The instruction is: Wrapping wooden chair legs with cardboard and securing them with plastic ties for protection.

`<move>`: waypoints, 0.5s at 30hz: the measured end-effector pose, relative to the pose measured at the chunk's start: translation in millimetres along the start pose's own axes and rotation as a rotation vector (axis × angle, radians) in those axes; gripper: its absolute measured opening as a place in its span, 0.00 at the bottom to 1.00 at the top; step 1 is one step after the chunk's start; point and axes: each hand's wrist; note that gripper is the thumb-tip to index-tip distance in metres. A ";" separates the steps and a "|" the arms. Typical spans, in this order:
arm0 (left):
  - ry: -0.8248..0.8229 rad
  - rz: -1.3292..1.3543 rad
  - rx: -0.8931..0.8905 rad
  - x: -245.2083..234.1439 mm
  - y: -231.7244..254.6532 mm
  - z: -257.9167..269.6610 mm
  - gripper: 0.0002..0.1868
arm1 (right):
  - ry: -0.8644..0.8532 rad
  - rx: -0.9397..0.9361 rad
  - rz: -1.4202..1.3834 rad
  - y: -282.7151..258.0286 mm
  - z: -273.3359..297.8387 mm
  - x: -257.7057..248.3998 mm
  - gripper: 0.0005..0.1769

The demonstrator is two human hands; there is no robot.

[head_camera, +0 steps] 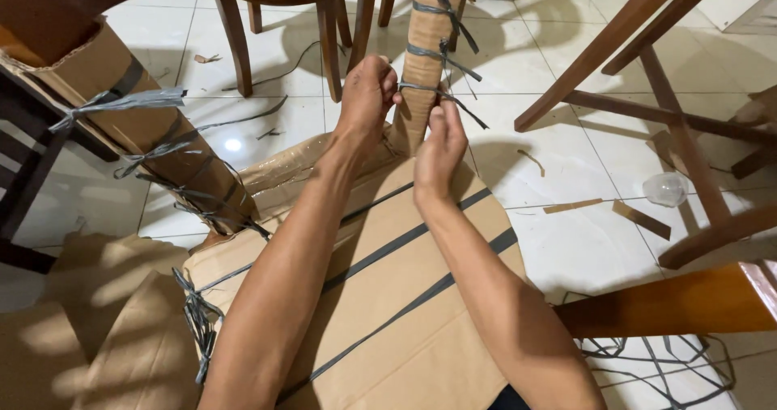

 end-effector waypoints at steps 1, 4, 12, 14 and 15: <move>-0.003 0.000 0.001 4.8 4.5 5.2 0.10 | 0.001 -0.003 0.000 8.0 -1.7 -1.1 0.16; 0.108 -0.030 0.000 11.8 14.0 15.2 0.10 | 0.222 -0.242 0.216 15.9 -5.2 0.5 0.11; 0.085 0.008 -0.004 10.2 12.1 13.4 0.11 | 0.184 -0.349 0.129 28.5 -29.4 -11.6 0.04; 0.080 -0.005 -0.007 14.2 19.9 19.5 0.12 | 0.181 -0.374 0.143 20.6 -25.0 -6.6 0.04; 0.076 -0.018 -0.012 16.4 23.4 22.8 0.13 | 0.179 -0.397 0.159 16.7 -22.5 -4.5 0.03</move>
Point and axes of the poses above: each hand's wrist, its own z-axis away from the middle knuckle, its own x-axis out of the palm, y = z × x, and after that the axes turned 10 degrees about -z, right-handed
